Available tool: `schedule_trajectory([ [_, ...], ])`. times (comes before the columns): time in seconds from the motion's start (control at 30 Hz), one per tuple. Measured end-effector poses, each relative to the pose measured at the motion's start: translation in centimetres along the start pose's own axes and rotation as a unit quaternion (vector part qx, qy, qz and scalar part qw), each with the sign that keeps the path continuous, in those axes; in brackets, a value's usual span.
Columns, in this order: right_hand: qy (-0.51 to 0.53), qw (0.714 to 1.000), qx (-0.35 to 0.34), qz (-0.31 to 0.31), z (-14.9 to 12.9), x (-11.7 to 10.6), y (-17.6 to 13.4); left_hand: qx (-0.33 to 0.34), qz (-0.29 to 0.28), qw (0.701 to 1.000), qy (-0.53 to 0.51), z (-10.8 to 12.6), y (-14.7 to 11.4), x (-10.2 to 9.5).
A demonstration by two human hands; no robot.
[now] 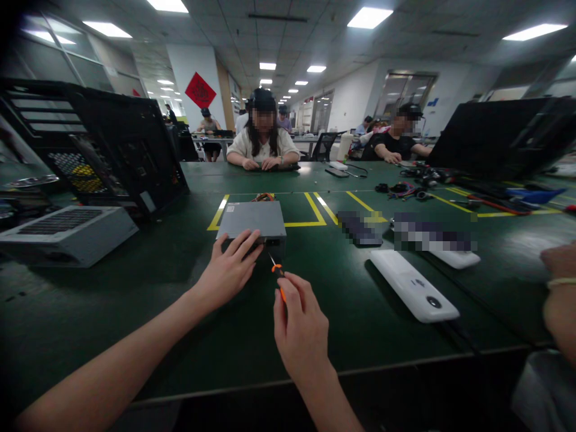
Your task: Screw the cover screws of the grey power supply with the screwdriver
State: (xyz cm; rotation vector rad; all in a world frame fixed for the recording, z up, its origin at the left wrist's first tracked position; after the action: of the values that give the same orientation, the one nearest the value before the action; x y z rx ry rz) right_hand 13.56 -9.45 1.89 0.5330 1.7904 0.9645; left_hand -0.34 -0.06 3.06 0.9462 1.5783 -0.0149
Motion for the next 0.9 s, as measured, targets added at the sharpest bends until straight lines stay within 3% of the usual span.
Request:
schedule_trajectory([
  [0.13, -0.004, 0.998, 0.067, -0.018, 0.61, 0.12, -0.24, 0.005, -0.002, 1.000, -0.001, -0.05, -0.05, -0.04],
  [0.3, 0.024, 0.999, 0.034, 0.008, 0.30, 0.04, -0.08, 0.003, 0.000, 1.000, -0.003, -0.05, -0.04, -0.04],
  [0.5, 0.025, 0.996, 0.084, -0.026, 0.67, 0.35, -0.19, 0.001, -0.002, 1.000, 0.002, 0.00, 0.03, 0.04],
  [0.63, 0.042, 0.998, 0.051, 0.003, 0.35, 0.34, -0.05, 0.006, -0.005, 1.000, 0.005, 0.01, 0.03, -0.04],
  [0.9, 0.056, 0.994, 0.088, -0.041, 0.64, 0.63, -0.06, 0.005, 0.001, 1.000, 0.009, 0.02, 0.03, -0.08],
])
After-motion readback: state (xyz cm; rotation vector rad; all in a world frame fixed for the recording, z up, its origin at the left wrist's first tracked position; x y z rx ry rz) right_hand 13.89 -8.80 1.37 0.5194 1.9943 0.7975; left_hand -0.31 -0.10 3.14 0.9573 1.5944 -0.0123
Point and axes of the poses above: each hand's wrist, its own y-axis towards the middle knuckle, its own x-axis out of the palm, z = x × y, the point moved 3 cm from there along y, towards the middle knuckle, and after that the axes turned 6 degrees about -x, right-handed, at the moved point
